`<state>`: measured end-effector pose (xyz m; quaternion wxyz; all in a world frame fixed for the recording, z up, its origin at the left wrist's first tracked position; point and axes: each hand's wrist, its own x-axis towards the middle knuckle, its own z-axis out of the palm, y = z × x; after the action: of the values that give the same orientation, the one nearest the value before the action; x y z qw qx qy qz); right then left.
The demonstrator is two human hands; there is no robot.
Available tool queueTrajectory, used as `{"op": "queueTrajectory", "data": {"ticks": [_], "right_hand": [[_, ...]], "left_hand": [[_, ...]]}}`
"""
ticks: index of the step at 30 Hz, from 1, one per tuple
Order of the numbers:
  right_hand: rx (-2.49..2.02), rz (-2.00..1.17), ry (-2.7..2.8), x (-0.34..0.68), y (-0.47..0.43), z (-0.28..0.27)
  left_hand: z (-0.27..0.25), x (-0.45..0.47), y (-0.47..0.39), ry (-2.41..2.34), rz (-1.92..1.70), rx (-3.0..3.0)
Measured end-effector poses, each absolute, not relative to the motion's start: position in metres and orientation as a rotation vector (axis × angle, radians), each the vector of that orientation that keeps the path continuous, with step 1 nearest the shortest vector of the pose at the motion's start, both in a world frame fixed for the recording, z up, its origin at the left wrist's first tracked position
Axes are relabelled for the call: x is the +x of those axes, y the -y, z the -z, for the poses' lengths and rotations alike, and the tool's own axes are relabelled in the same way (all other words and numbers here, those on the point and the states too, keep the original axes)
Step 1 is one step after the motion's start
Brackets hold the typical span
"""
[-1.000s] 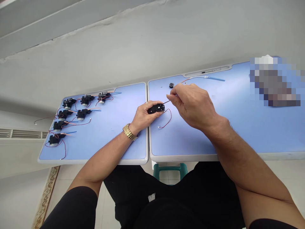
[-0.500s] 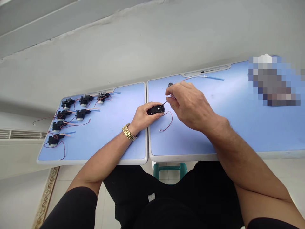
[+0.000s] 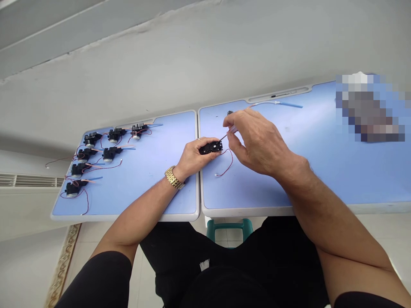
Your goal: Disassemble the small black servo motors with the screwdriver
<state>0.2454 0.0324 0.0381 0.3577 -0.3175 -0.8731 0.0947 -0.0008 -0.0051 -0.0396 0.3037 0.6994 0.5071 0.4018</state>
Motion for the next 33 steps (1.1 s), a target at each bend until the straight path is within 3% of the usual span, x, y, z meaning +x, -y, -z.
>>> {"op": "queueTrajectory", "data": {"ticks": [16, 33], "right_hand": [[-0.703, -0.062, 2.122, 0.2452, -0.0386, -0.0287], [-0.803, -0.213, 2.190, 0.2452, -0.0349, -0.0304]], "left_hand": [[0.0390, -0.0017, 0.0047, -1.348, -1.051, 1.876], [0.0388, -0.0015, 0.0044, -1.343, -1.046, 1.876]]}}
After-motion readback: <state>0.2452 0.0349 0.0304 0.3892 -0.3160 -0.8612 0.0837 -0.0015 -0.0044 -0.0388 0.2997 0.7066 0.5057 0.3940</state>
